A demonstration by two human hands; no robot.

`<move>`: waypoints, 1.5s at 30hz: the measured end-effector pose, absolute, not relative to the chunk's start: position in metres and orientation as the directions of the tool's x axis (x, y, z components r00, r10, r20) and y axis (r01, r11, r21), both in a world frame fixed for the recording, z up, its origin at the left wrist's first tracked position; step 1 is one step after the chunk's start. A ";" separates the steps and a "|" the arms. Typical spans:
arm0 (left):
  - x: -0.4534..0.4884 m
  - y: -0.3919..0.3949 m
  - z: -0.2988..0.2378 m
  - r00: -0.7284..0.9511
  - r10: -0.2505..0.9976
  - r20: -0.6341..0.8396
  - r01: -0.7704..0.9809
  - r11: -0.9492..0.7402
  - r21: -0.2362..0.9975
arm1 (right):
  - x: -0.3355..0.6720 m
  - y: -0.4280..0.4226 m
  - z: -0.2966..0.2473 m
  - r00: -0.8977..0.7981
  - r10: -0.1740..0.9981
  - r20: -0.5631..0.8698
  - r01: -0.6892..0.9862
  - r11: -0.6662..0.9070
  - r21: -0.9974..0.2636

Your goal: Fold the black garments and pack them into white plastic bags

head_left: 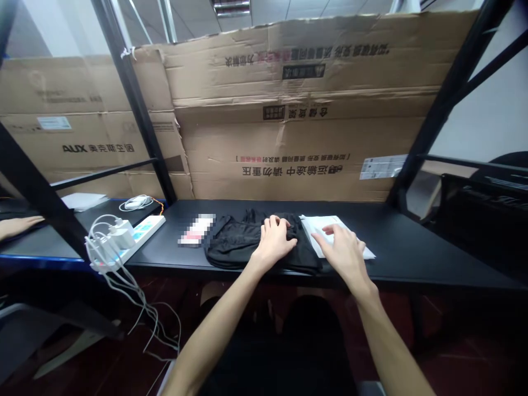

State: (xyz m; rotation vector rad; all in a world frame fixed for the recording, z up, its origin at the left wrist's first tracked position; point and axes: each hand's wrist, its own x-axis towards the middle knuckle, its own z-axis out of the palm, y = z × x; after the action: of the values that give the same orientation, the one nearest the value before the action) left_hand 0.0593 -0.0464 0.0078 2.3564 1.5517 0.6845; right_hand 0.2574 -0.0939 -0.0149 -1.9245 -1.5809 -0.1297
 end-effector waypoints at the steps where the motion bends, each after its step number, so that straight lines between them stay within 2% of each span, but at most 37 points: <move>1: 0.058 -0.046 0.006 0.328 0.904 0.273 0.785 -0.422 0.454 | 0.258 -0.093 -0.015 0.306 0.846 0.438 0.907 -0.118 -0.405; 6: 0.054 -0.039 -0.004 0.299 0.867 0.398 0.754 -0.470 0.458 | 0.254 -0.091 -0.018 0.284 0.898 0.337 0.916 -0.151 -0.371; 11: 0.059 -0.034 -0.020 0.311 0.894 0.323 0.818 -0.425 0.388 | 0.258 -0.086 -0.021 0.239 0.927 0.288 0.930 -0.134 -0.342; 16: 0.063 -0.033 -0.033 0.311 0.889 0.337 0.864 -0.412 0.289 | 0.261 -0.081 -0.026 0.252 0.925 0.284 0.929 -0.149 -0.340; 24: 0.062 -0.034 -0.041 0.306 0.869 0.389 0.865 -0.425 0.268 | 0.259 -0.083 -0.021 0.274 0.924 0.268 0.917 -0.166 -0.364; 28: 0.062 -0.035 -0.041 0.295 0.867 0.402 0.853 -0.429 0.298 | 0.265 -0.085 -0.016 0.311 0.896 0.316 0.896 -0.166 -0.412; 33: 0.062 -0.033 -0.046 0.289 0.856 0.429 0.836 -0.444 0.323 | 0.270 -0.088 -0.011 0.427 0.781 0.456 0.831 -0.141 -0.537; 36: 0.061 -0.033 -0.044 0.274 0.844 0.461 0.809 -0.461 0.365 | 0.266 -0.089 -0.009 0.434 0.676 0.596 0.817 -0.016 -0.577; 40: 0.054 -0.049 -0.029 0.200 0.742 0.640 0.704 -0.563 0.433 | 0.251 -0.084 -0.013 0.241 0.616 0.750 0.823 0.280 -0.494; 42: 0.049 -0.061 -0.019 0.182 0.618 0.764 0.660 -0.653 0.371 | 0.241 -0.082 -0.018 0.123 0.605 0.787 0.820 0.384 -0.424; 45: 0.041 -0.075 -0.006 0.276 0.462 0.843 0.683 -0.711 0.166 | 0.227 -0.081 -0.025 -0.009 0.579 0.815 0.824 0.466 -0.322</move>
State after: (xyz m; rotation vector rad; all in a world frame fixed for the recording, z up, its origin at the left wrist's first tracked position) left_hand 0.0406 -0.0749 -0.0063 2.6835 1.2298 1.6318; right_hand 0.2274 -0.0807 -0.0250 -1.2164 -1.6963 -0.3011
